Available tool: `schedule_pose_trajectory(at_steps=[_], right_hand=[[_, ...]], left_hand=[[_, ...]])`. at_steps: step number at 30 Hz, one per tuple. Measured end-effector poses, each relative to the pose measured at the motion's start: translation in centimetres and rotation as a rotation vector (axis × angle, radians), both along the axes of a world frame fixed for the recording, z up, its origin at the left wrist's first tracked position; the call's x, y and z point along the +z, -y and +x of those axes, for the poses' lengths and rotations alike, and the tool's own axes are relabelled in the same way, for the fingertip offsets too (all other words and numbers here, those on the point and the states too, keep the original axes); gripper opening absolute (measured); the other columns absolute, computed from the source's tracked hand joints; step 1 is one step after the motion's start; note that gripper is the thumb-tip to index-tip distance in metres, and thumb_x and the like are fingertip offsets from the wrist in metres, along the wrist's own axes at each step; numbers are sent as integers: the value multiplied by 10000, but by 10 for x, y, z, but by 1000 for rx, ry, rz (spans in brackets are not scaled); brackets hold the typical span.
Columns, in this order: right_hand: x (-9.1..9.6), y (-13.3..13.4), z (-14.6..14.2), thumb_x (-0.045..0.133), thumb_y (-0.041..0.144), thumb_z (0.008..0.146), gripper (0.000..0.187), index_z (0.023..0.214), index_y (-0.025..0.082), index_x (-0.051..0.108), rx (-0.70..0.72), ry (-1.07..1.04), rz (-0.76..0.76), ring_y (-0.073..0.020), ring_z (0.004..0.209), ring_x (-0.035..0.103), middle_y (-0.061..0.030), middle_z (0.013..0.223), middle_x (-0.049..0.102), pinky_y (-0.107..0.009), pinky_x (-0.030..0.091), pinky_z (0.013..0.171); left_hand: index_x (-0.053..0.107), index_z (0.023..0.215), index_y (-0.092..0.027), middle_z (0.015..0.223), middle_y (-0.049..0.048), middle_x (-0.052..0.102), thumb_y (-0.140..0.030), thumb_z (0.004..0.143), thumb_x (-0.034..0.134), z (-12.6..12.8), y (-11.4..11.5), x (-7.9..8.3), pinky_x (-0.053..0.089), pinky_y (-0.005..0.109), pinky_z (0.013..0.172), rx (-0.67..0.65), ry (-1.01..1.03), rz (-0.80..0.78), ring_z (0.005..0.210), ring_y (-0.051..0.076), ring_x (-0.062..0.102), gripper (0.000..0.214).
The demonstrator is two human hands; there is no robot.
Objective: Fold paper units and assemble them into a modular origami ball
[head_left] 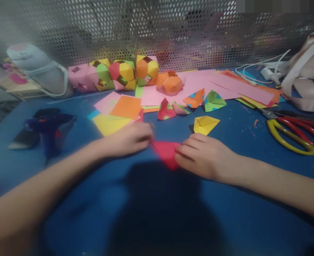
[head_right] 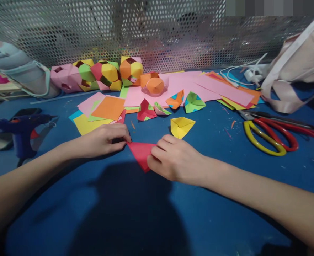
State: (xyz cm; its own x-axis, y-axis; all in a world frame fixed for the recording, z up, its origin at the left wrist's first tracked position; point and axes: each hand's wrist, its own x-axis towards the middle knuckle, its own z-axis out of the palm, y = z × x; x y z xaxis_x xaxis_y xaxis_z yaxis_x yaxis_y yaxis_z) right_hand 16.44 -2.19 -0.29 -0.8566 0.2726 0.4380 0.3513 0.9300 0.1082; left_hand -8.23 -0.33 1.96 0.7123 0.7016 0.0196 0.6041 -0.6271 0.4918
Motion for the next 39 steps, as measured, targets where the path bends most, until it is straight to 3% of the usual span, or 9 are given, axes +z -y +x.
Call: schedule_pose_trajectory(at_steps=[7,18,28,33,37,39], right_hand=[[2,5,1,450,166,926,350,614,189,606,1,55,-30,-147,587,463,-36,656,622,-326,315,586],[1,7,3,468,122,906,250,707,157,615,45,155,46,-148,608,416,-36,698,605,-321,262,601],[4,11,7,468,106,887,206,738,149,603,65,299,61,-155,611,389,-61,723,586,-327,211,601],[7,13,6,466,90,864,199,727,159,593,73,311,82,-180,630,418,-71,713,591,-329,214,610],[6,14,5,475,91,839,184,720,159,599,105,289,85,-207,654,446,-82,688,599,-338,232,628],[6,15,4,464,83,837,195,715,161,595,114,288,88,-204,642,437,-83,671,592,-341,232,627]], left_hand=[[607,783,-168,804,39,596,-174,826,466,-1,-2,0,421,248,707,-9,-20,18,752,148,553,148],[595,796,-158,812,33,600,-183,845,445,-1,-1,3,440,242,712,-35,-54,57,759,137,559,160],[613,800,-147,811,40,606,-163,823,448,-5,-4,5,453,263,707,10,-103,104,764,148,570,167],[619,846,-136,842,59,626,-137,840,429,16,21,14,476,285,743,105,-17,238,802,158,582,189],[604,904,-132,890,75,647,-105,906,338,44,54,0,493,274,779,-50,-66,343,864,154,595,268],[587,885,-127,853,72,644,-99,920,324,52,63,-10,497,268,756,-70,-109,481,815,151,599,267]])
